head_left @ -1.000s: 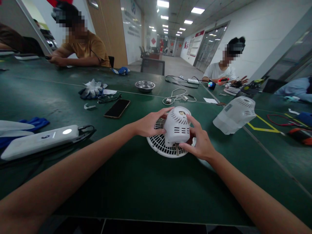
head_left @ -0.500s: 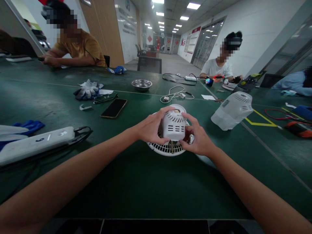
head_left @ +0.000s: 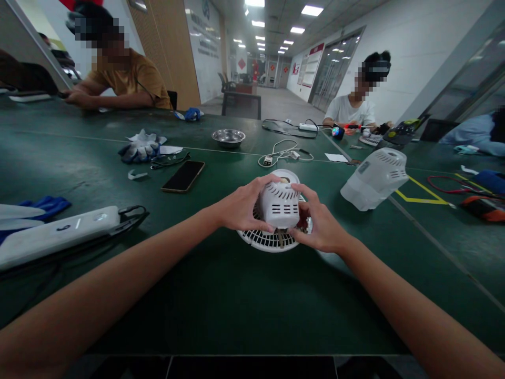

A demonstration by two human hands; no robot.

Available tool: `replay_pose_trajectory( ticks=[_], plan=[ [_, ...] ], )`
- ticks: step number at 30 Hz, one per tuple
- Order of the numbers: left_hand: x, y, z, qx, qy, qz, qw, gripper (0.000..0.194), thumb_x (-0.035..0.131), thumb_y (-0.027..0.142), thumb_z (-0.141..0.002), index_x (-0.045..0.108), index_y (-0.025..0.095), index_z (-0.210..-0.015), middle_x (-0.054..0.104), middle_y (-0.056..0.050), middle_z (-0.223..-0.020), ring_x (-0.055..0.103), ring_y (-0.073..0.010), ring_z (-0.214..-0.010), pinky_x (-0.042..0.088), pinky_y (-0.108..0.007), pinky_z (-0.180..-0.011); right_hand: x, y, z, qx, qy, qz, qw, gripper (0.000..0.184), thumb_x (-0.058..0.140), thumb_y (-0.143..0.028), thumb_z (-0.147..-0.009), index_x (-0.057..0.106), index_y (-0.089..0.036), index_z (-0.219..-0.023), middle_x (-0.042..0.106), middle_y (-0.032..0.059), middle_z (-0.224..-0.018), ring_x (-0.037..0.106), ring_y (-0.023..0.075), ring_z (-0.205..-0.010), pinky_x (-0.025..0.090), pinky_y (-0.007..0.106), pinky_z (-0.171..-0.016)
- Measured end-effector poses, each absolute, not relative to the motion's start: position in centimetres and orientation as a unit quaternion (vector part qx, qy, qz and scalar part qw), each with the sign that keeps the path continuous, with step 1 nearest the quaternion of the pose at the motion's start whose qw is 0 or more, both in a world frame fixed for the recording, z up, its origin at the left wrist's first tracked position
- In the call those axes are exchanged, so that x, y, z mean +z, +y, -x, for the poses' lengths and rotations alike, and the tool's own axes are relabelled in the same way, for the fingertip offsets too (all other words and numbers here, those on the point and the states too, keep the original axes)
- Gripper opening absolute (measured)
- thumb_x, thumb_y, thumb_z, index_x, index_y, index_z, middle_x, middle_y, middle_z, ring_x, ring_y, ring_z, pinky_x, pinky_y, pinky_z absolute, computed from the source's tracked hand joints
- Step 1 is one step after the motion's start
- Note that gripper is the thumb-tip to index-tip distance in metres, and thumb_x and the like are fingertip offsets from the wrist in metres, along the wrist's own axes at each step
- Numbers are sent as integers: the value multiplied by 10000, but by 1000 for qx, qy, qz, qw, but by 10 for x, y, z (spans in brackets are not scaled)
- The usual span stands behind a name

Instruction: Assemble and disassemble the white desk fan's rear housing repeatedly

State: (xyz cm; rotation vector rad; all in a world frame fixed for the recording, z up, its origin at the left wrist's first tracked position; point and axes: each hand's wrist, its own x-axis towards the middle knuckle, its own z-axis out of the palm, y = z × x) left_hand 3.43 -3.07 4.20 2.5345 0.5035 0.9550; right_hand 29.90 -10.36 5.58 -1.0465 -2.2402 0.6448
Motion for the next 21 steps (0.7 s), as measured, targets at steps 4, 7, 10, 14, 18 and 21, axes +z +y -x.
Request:
replay_pose_trajectory(
  ticks=[4, 7, 10, 14, 18, 21],
  plan=[
    [33, -37, -45, 366, 256, -885, 134, 1112, 837, 706, -689, 306, 284, -1570, 522, -171, -1412, 591, -392, -1194, 505, -557, -1003, 50, -98, -300, 120, -840, 416, 328, 1095, 830, -517, -752, 182, -328, -1615, 503, 148, -1545, 633, 403, -1245, 553, 591, -1014],
    [31, -39, -47, 368, 286, -878, 108, 1013, 756, 699, -794, 294, 302, -1603, 582, -143, -1339, 627, -330, -1085, 523, -526, -964, 44, -91, -303, 66, -829, 421, 361, 1113, 837, -484, -731, 184, -343, -1621, 366, 132, -1659, 514, 449, -1387, 467, 653, -1109],
    [29, -32, -40, 385, 290, -865, 137, 948, 707, 628, -876, 254, 278, -1631, 634, -126, -1325, 642, -298, -1103, 496, -498, -1027, 40, -85, -309, 66, -815, 433, 379, 1037, 771, -347, -771, 188, -375, -1628, 358, 94, -1675, 512, 437, -1394, 458, 653, -1119],
    [20, -16, -28, 403, 445, -779, 179, 585, 431, 543, -1038, 512, 191, -1498, 685, -133, -1285, 634, -305, -1185, 461, -490, -1063, 38, -81, -316, 111, -787, 479, 373, 1020, 771, -363, -800, 193, -360, -1640, 399, 109, -1653, 564, 438, -1336, 474, 672, -1091],
    [10, -5, -19, 391, 486, -725, 293, 525, 409, 586, -1036, 715, 197, -1210, 752, -95, -1198, 690, -291, -1117, 506, -408, -978, 39, -81, -318, 163, -768, 501, 365, 1145, 893, -472, -702, 247, -318, -1635, 554, 149, -1516, 640, 440, -1214, 482, 717, -1055],
    [8, -1, -15, 486, 413, -667, 384, 580, 428, 645, -1013, 727, 168, -1153, 778, -104, -1069, 726, -269, -983, 549, -390, -884, 41, -84, -314, 222, -719, 494, 436, 1135, 941, -449, -642, 339, -311, -1595, 639, 130, -1412, 660, 411, -1182, 506, 691, -1046]
  ],
)
